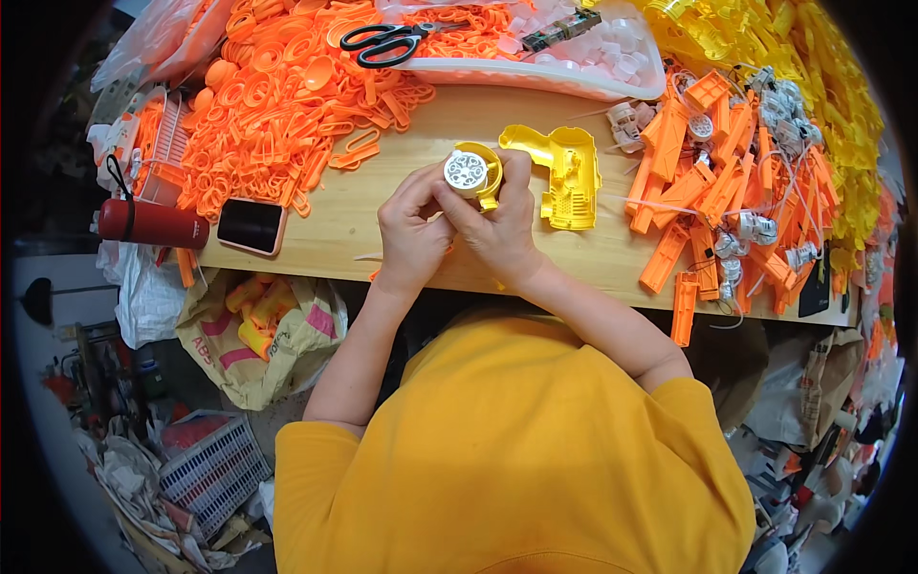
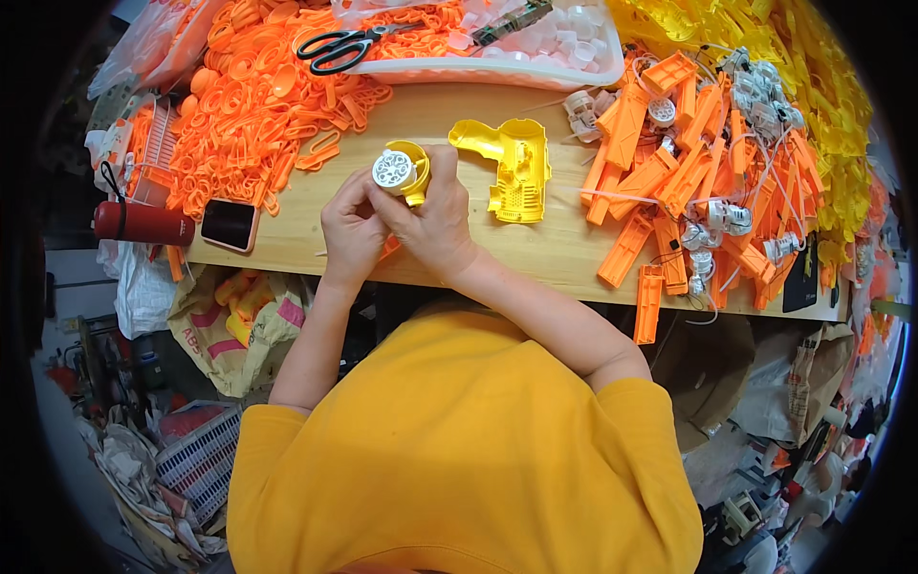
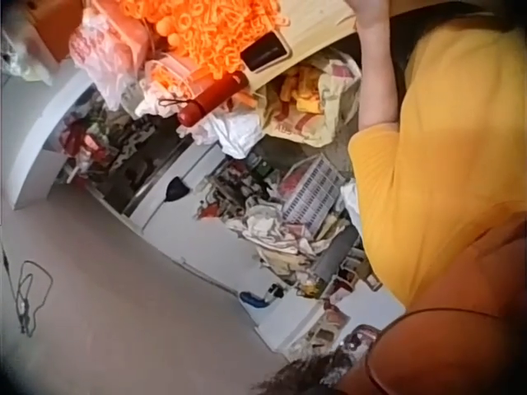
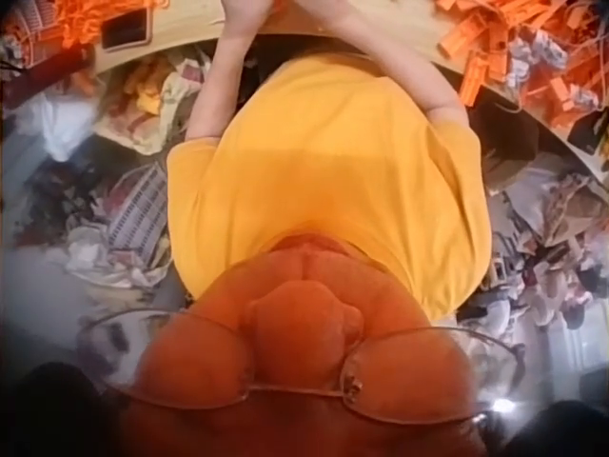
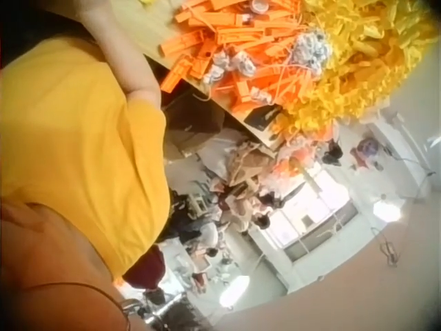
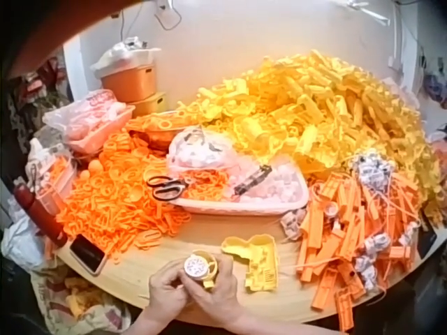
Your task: Assembling plastic toy gun components and fitting them into the outer yellow shells on a cluttered workbench.
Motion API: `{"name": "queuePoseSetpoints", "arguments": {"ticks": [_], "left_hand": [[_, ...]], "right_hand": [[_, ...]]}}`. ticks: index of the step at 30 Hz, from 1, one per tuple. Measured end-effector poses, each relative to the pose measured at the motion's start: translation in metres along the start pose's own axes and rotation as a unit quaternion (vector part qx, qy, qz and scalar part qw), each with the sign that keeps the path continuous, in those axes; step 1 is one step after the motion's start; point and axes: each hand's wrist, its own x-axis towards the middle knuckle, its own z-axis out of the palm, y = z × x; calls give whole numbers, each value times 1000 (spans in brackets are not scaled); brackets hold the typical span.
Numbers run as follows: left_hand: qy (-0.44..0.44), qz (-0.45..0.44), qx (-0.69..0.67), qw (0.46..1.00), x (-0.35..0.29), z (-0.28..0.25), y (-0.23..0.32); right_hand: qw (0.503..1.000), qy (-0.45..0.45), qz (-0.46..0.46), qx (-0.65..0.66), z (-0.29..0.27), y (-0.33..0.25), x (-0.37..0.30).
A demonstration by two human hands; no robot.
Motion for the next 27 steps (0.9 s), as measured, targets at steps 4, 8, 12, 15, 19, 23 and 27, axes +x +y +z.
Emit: {"name": "queuePoseSetpoints", "arguments": {"ticks": [4, 8, 12, 15, 19, 23, 27], "left_hand": [[-15, 2, 7, 1000, 4, 2, 3], [-35, 20, 30, 999, 11, 2, 4], [-96, -38, 65, 993, 22, 10, 16], [-134, -47, 103, 985, 36, 17, 16], [-193, 35, 240, 951, 53, 21, 18], [-265, 160, 343, 887, 59, 17, 7], [-266, 166, 358, 879, 54, 8, 0]], "right_hand": [[1000, 20, -20, 9, -1, 4, 0], [998, 32, -9, 50, -4, 4, 3], [979, 42, 88, 181, -14, 12, 3], [971, 47, 134, 190, -28, 26, 3], [993, 26, 75, 90, -50, 35, 4], [972, -64, -127, -187, -64, 37, 4], [963, -125, -143, -192, -65, 43, 1]]}}
